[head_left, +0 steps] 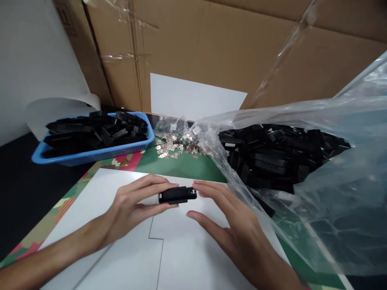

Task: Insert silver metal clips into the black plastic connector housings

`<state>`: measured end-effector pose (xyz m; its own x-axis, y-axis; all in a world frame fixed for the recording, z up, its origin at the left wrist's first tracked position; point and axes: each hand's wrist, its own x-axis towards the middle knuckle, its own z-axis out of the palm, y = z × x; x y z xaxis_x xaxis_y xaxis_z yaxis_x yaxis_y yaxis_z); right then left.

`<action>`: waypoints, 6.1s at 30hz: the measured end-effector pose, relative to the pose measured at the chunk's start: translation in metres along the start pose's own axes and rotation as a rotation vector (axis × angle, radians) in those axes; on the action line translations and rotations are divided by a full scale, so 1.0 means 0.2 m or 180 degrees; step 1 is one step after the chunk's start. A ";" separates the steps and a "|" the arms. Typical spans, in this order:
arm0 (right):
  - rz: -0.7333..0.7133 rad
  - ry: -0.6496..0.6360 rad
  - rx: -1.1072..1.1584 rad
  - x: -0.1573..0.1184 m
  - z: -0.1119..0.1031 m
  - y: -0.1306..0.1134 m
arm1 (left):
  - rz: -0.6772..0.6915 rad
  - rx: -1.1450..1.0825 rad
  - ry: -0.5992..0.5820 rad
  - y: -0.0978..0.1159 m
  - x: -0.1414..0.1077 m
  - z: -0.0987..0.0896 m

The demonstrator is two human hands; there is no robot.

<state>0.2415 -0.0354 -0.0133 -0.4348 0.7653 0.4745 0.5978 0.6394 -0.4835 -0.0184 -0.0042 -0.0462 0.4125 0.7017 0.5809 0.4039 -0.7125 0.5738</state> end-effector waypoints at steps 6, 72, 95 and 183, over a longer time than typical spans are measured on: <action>0.0312 0.0106 0.0689 -0.01 0.04 0.02 | 0.0057 -0.0252 -0.0449 0.07 0.02 0.01; 0.1597 -0.0130 0.1700 0.14 0.08 0.06 | -0.1020 -0.0695 -0.0316 -0.05 0.02 0.04; 0.2174 -0.0467 0.2792 0.14 0.05 0.09 | -0.0452 -0.0491 -0.0103 0.02 -0.02 0.04; -0.0377 0.0306 -0.0544 0.01 0.27 0.03 | -0.2894 -0.2377 0.0176 0.06 0.07 0.10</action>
<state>0.2079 -0.0251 -0.0555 -0.4475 0.6698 0.5926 0.6553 0.6965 -0.2924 0.0083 -0.0035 -0.0428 0.1760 0.9633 -0.2026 -0.0546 0.2151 0.9751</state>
